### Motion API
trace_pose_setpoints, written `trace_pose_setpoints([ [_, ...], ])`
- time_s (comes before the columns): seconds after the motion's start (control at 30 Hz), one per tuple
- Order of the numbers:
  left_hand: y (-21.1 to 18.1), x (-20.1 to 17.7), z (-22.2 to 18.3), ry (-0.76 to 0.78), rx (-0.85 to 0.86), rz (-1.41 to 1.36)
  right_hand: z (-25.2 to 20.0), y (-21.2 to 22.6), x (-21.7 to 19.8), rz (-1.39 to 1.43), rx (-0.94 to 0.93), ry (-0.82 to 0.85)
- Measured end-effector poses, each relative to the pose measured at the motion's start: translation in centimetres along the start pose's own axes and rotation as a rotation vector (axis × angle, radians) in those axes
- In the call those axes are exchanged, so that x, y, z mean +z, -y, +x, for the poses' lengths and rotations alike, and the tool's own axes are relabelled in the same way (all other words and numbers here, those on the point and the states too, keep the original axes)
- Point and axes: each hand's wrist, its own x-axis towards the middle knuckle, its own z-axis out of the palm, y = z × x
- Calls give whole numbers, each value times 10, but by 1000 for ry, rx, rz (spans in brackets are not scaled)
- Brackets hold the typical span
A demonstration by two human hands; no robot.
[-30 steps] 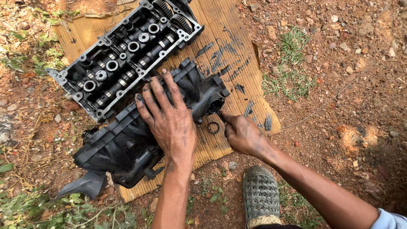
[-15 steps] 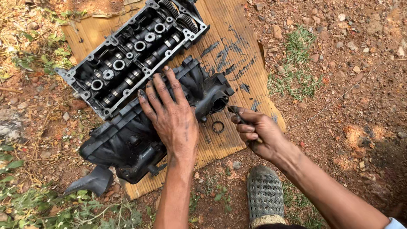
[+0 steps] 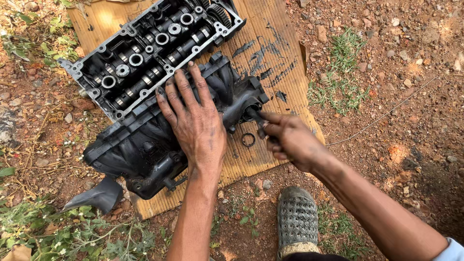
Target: The person scrapes carbon and grime from an intake manifold and a cylinder head using a small metal blade and their hands.
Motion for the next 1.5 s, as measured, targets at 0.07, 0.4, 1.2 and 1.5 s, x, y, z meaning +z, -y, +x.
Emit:
trace_pose_setpoints([
  [0.07, 0, 0, 0, 11, 4, -17, -6, -1, 13, -456, 22, -34],
  [0.4, -3, 0, -1, 22, 3, -42, -5, 16, 18, -1131, -52, -1],
  [1.2, -8, 5, -8, -10, 24, 37, -19, -17, 28, -1640, -149, -172],
  [1.5, -10, 11, -10, 38, 5, -33, -33, 3, 17, -1750, -117, -194],
])
